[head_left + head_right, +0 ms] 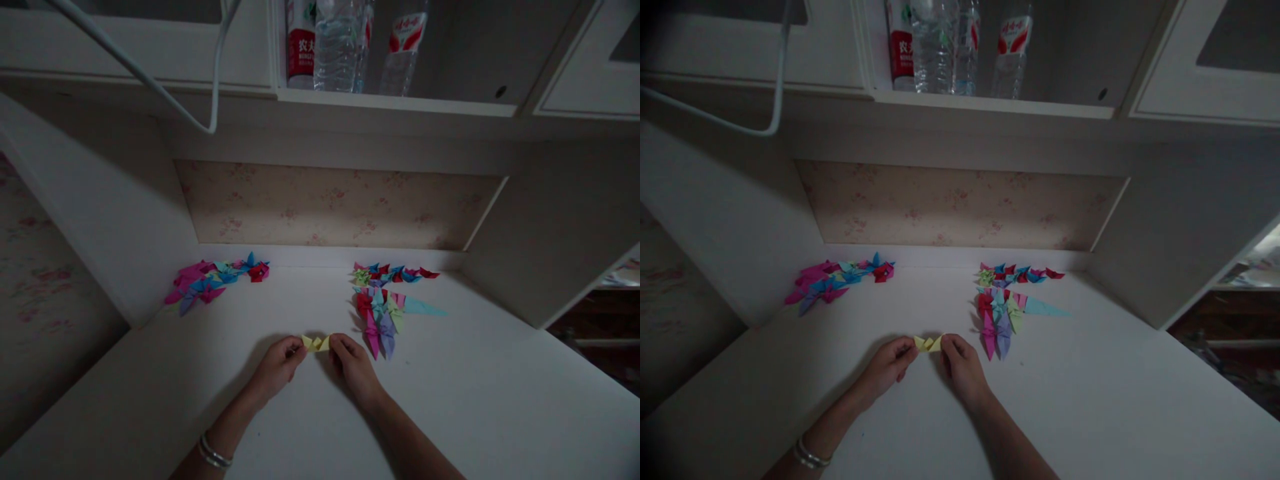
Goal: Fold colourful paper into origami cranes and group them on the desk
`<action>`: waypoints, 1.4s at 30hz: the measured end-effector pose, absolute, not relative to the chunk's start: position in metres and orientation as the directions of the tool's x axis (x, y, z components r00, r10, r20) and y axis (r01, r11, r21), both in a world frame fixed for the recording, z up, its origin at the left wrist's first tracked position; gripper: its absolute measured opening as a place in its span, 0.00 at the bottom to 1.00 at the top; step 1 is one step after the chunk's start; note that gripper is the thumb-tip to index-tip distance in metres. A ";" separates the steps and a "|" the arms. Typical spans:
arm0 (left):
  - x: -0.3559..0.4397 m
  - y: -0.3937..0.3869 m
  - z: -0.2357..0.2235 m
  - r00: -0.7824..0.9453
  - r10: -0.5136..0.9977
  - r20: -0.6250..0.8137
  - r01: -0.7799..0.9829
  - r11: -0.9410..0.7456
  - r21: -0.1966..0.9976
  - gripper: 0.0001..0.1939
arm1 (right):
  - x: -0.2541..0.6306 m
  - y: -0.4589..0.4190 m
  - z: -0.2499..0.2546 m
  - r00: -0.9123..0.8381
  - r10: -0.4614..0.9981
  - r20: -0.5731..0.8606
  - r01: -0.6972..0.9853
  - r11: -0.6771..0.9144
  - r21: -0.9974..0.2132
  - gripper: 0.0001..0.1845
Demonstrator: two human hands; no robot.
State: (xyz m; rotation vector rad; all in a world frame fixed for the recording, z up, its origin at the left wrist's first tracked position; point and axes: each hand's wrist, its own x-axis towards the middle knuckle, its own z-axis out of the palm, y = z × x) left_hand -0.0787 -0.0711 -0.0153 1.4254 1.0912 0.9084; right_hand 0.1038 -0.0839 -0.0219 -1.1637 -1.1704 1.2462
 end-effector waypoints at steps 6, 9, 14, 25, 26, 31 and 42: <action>-0.079 -0.070 -0.018 0.291 0.956 -0.034 0.144 -0.009 0.990 0.23 | 0.104 -0.085 -0.020 -0.018 1.000 0.003 -0.057 0.002 -0.998 0.23; -0.079 -0.070 -0.017 0.303 0.953 -0.028 0.144 -0.017 0.989 0.23 | 0.103 -0.085 -0.020 -0.022 1.000 -0.008 -0.066 -0.009 -0.998 0.22; -0.080 -0.070 -0.015 0.322 0.946 -0.034 0.173 -0.024 0.985 0.21 | 0.105 -0.081 -0.023 0.000 1.000 -0.006 -0.069 -0.006 -0.998 0.20; -0.074 -0.077 -0.020 0.349 0.935 0.059 0.258 -0.156 0.954 0.13 | 0.135 -0.101 -0.002 -0.042 0.996 -0.074 0.039 -0.072 -0.997 0.18; -0.074 -0.077 -0.020 0.338 0.940 0.054 0.270 -0.151 0.951 0.13 | 0.146 -0.102 0.004 -0.052 0.997 -0.060 0.055 -0.057 -0.997 0.19; -0.071 -0.080 -0.018 0.313 0.949 0.045 0.329 -0.153 0.932 0.13 | 0.246 -0.071 0.031 0.159 0.987 0.028 0.165 0.002 -0.986 0.18; -0.062 -0.077 -0.016 0.274 0.962 -0.009 0.432 -0.115 0.895 0.13 | 0.423 0.044 0.037 0.594 0.803 0.054 0.426 -0.257 -0.867 0.06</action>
